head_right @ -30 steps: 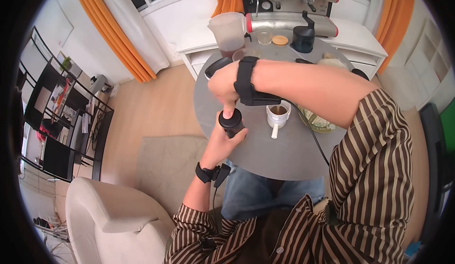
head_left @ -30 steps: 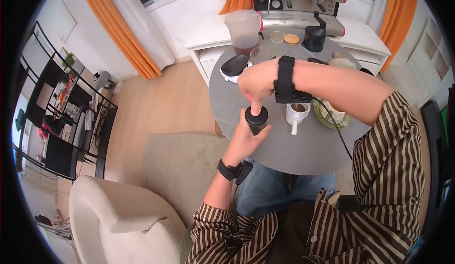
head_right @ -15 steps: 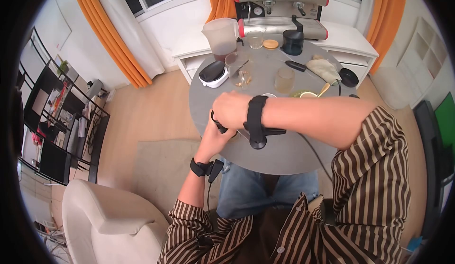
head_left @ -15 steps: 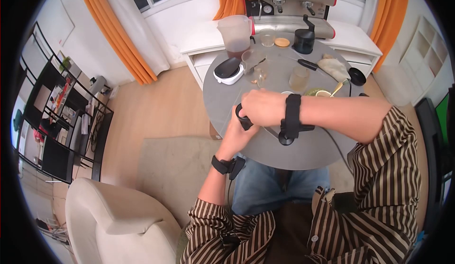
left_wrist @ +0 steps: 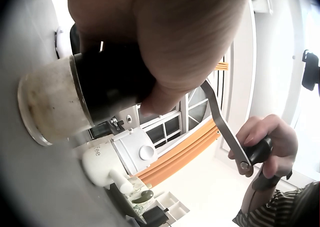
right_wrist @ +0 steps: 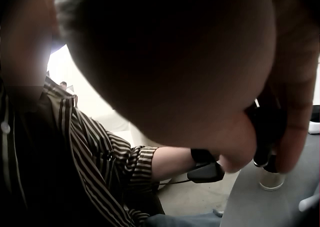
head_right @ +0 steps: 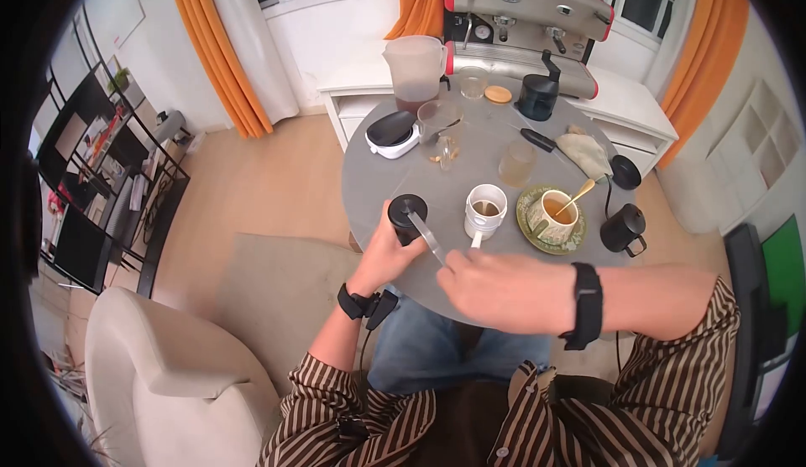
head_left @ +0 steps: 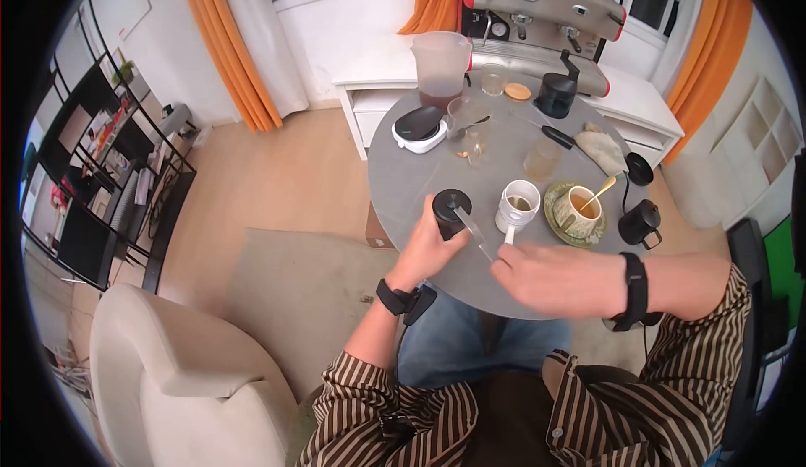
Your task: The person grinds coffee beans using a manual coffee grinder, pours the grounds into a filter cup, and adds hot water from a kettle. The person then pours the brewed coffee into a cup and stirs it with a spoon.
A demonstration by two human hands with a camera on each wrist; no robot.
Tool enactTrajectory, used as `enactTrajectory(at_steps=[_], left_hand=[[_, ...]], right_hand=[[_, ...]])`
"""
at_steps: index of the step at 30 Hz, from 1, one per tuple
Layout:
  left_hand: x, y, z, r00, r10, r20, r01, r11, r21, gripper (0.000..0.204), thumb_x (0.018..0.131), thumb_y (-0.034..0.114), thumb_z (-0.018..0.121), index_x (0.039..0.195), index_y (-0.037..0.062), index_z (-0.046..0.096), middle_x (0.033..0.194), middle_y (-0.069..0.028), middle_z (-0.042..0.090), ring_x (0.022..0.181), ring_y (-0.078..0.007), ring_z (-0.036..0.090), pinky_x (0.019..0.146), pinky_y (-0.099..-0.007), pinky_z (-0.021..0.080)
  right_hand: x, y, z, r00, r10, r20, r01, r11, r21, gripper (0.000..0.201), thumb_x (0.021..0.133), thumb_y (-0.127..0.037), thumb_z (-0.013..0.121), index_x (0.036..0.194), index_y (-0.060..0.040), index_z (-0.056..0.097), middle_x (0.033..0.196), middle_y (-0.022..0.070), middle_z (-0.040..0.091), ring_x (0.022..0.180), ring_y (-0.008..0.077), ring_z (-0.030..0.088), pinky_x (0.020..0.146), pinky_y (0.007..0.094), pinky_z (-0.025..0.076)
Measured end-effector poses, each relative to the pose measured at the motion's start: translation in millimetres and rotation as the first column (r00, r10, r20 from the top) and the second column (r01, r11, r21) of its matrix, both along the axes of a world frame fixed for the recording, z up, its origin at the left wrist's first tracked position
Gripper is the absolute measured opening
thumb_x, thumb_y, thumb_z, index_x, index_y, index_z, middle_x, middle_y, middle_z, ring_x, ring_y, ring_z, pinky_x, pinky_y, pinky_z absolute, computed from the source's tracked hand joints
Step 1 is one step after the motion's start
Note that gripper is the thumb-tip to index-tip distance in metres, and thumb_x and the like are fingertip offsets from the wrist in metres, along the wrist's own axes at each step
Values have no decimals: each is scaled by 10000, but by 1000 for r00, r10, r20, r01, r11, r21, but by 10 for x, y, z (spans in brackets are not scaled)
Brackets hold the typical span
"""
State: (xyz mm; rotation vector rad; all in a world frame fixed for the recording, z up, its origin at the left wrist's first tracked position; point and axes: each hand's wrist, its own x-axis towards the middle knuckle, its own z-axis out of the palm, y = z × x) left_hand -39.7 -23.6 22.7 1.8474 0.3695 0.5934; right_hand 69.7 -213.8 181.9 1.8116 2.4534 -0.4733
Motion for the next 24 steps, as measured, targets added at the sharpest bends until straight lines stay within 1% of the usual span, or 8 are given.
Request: enactTrajectory(at_steps=[11, 13, 14, 15, 16, 18, 20, 24], left_hand=[[-65, -93, -341, 991, 47, 124, -54, 997, 53, 280, 1000, 238, 597, 1108, 14, 468, 1004, -132, 647, 920, -224, 654, 839, -368, 519], [-13, -54, -890, 902, 292, 319, -62, 817, -573, 285, 1036, 266, 514, 1134, -1, 536, 1071, -134, 655, 1024, -248, 657, 940, -376, 506], [-23, -33, -762, 901, 294, 318, -65, 819, -571, 285, 1036, 266, 514, 1134, -1, 536, 1071, -134, 655, 1024, -248, 657, 940, -376, 506], [-32, -1, -633, 960, 107, 258, -67, 985, -161, 295, 1014, 248, 550, 1167, -5, 556, 1094, -131, 659, 1053, -269, 653, 972, -382, 498], [-46, 12, -438, 993, -38, 114, 6, 962, 273, 316, 991, 229, 587, 1199, -8, 576, 1117, -128, 662, 1082, -291, 649, 1004, -387, 490], [-5, -3, -77, 999, -40, 15, 37, 986, 163, 478, 886, 148, 726, 1263, -46, 505, 1027, -169, 687, 1002, -326, 679, 862, -383, 525], [4, -59, -5, 993, 48, 104, -57, 994, 94, 468, 883, 111, 747, 1253, -9, 486, 1043, -86, 618, 905, -192, 601, 843, -339, 511], [-9, -49, -34, 999, 34, 3, -34, 998, 46, 490, 873, 106, 763, 1238, 15, 449, 1031, -75, 590, 911, -165, 596, 814, -321, 514]], right_hand=[[-459, 977, -313, 930, 185, -319, -208, 977, -38, 294, 958, -161, 636, 913, 96, 500, 824, 249, 625, 806, 421, 668, 683, 449, 522], [-526, 1237, -378, 956, 169, -239, -165, 986, 38, 293, 970, -200, 615, 993, 80, 532, 839, 228, 651, 821, 424, 666, 703, 485, 516], [-514, 1423, -398, 955, 173, -239, -168, 985, 42, 293, 970, -200, 615, 993, 80, 532, 839, 228, 651, 821, 424, 666, 703, 485, 516], [-451, 1654, -412, 928, 209, -310, -219, 976, 4, 276, 972, -208, 598, 1022, 58, 545, 843, 210, 664, 824, 413, 668, 719, 489, 516], [-380, 1868, -407, 893, 239, -381, -270, 962, -29, 265, 974, -216, 582, 1052, 36, 559, 847, 191, 676, 827, 403, 670, 734, 494, 515], [-215, 2223, -374, 916, 211, -342, -260, 960, -104, 251, 974, -223, 548, 1062, 10, 571, 877, 182, 694, 839, 383, 675, 746, 468, 524], [97, 2502, -328, 979, 85, -185, -112, 983, -143, 276, 973, -239, 535, 1076, 15, 567, 892, 201, 694, 845, 378, 680, 755, 462, 525], [699, 2414, -436, 983, -17, -180, 26, 999, 48, 323, 995, -281, 527, 1114, 18, 548, 906, 231, 689, 874, 416, 670, 775, 479, 517]])
